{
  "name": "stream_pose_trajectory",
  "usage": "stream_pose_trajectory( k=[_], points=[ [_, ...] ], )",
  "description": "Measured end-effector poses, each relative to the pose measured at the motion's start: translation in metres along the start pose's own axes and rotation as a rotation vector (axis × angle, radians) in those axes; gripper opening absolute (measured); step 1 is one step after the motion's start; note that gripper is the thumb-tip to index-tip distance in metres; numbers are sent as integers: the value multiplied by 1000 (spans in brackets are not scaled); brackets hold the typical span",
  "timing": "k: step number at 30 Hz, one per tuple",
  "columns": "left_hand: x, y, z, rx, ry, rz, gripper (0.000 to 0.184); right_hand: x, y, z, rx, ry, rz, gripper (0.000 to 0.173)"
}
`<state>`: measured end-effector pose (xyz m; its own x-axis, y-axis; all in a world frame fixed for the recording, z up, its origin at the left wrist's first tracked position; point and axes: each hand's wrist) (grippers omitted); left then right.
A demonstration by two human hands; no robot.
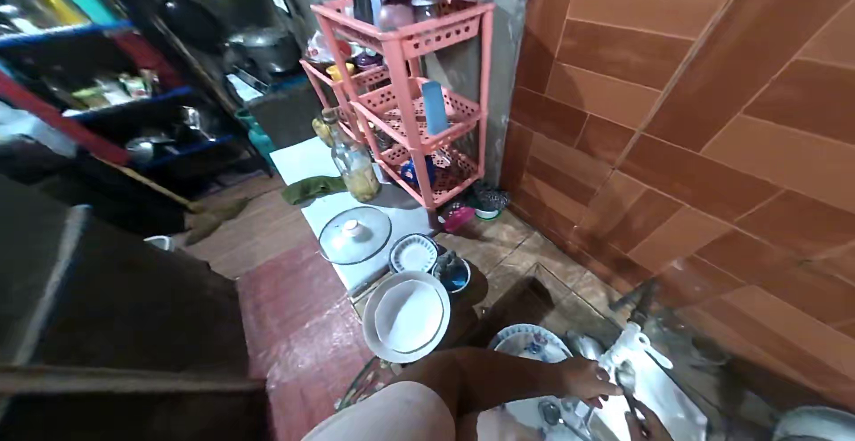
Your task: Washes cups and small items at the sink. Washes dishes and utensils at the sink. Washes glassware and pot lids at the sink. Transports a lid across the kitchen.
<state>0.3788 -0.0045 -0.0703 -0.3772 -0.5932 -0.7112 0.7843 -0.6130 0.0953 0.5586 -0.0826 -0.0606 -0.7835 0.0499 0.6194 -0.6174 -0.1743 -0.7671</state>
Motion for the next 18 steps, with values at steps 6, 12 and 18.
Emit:
stream_pose_trajectory(
  k=[6, 12, 18],
  points=[
    [-1, 4, -14, -146, -11, 162, 50, 39, 32, -9, -169, -139, 218, 39],
    [-7, 6, -24, -41, -78, 374, 36, 26, 35, -1, -147, -2, 112, 51],
    [-10, 14, -31, -51, -176, 366, 35, 4, 29, 8, -123, 274, -889, 29]
  ],
)
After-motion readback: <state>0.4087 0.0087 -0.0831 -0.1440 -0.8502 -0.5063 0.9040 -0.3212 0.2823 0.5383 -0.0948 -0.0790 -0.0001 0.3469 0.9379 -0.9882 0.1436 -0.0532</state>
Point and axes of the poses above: each hand's wrist, its own z-axis away from the middle knuckle, its own y-axis out of the palm, x = y × z, and after that the axes turned 14 degrees about -y, right-handed
